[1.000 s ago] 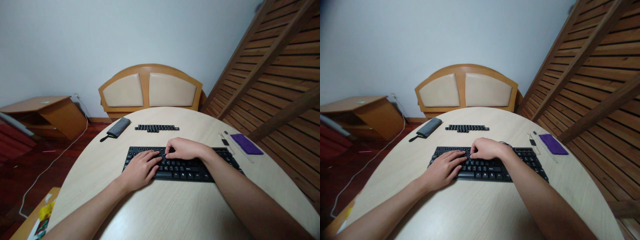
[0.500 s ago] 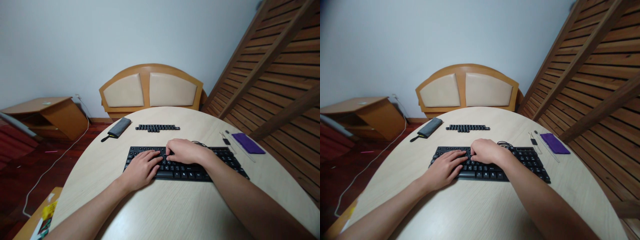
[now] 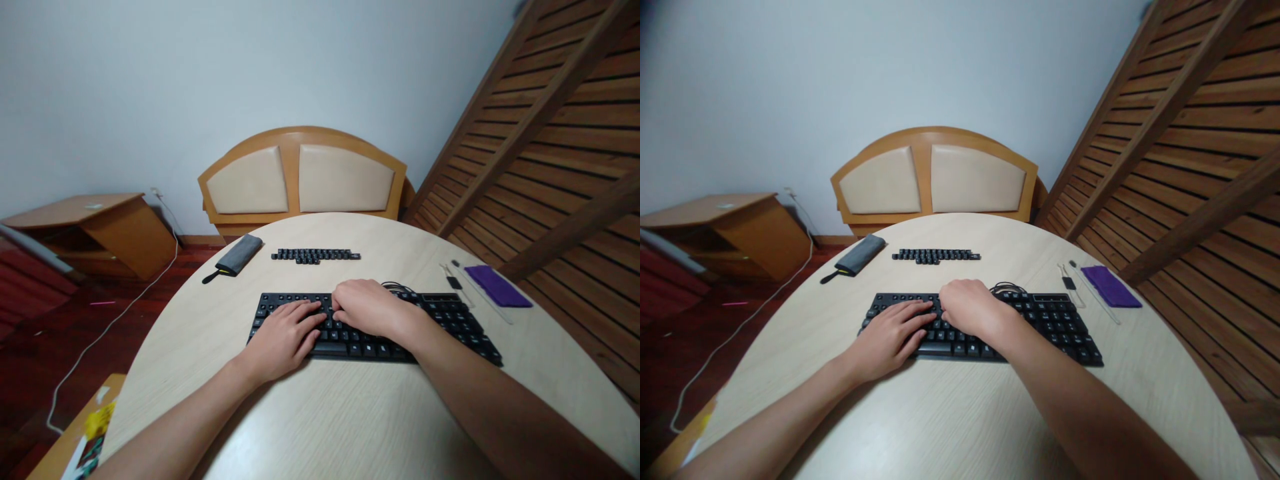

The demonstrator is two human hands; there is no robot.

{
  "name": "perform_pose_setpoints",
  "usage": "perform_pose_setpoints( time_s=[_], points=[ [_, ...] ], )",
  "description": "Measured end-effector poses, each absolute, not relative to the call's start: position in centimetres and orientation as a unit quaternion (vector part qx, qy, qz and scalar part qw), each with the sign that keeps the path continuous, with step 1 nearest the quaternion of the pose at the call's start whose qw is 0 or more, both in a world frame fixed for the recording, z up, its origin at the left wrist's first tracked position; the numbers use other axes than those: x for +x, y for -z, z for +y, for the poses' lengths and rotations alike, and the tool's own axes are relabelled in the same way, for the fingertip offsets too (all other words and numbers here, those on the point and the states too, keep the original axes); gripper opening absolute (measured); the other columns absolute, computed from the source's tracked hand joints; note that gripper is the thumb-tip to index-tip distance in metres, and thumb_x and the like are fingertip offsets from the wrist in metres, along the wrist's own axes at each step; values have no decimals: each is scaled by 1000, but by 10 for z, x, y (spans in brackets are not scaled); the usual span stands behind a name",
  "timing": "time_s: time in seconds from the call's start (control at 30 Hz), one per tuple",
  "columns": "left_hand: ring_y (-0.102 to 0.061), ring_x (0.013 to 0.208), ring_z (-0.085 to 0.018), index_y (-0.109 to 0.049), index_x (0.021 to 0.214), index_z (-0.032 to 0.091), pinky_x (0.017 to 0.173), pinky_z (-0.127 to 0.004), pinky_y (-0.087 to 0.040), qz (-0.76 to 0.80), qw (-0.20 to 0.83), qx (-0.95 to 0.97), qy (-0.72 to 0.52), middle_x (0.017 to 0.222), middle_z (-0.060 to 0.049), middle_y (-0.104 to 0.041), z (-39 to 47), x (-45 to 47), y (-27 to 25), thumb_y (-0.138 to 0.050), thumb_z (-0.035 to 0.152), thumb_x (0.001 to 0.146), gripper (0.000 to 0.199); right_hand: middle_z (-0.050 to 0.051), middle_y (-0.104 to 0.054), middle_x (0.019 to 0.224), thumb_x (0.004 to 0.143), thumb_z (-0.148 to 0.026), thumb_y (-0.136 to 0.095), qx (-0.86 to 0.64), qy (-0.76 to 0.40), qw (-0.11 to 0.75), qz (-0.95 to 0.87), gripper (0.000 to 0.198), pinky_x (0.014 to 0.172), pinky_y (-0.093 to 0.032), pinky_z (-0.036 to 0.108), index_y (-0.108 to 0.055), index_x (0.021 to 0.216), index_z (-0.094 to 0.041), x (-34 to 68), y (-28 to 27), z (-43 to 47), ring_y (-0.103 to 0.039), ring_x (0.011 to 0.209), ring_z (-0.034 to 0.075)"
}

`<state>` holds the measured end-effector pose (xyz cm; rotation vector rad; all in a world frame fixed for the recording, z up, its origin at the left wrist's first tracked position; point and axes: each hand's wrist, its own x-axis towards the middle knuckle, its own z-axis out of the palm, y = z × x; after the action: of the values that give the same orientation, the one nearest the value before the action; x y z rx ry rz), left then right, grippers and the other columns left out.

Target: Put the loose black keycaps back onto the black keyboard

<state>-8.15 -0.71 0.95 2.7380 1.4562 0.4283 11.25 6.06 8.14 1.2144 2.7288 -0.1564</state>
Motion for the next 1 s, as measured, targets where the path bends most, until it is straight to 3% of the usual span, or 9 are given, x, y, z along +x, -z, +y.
perform_pose_setpoints(
  time_s=[0.33, 0.73, 1.0],
  points=[
    [-54, 128, -27, -61, 131, 19, 109, -48, -45, 464, 7, 873, -146, 140, -9, -58, -7, -82, -8, -46, 26, 99, 36, 9, -77, 89, 86, -29, -69, 411, 72, 70, 906, 11, 71, -48, 29, -78, 88, -22, 113, -84, 63, -72, 91, 26],
    [-54, 129, -27, -60, 132, 18, 110, -48, -45, 464, 10, 875, -136, 141, -9, -57, -7, -81, -9, -44, 26, 100, 37, 18, -76, 95, 90, -24, -61, 402, -6, 74, 913, 20, 76, -53, 32, -76, 99, -13, 104, -74, 53, -72, 92, 29],
    [-53, 130, -27, -60, 132, 21, 110, -49, -44, 457, 11, 878, -141, 142, -9, -56, -7, -83, -6, -45, 25, 99, 37, 21, -74, 101, 93, -24, -56, 413, 1, 99, 905, 25, 85, -52, 35, -74, 107, -12, 101, -77, 51, -71, 98, 29]
  ],
)
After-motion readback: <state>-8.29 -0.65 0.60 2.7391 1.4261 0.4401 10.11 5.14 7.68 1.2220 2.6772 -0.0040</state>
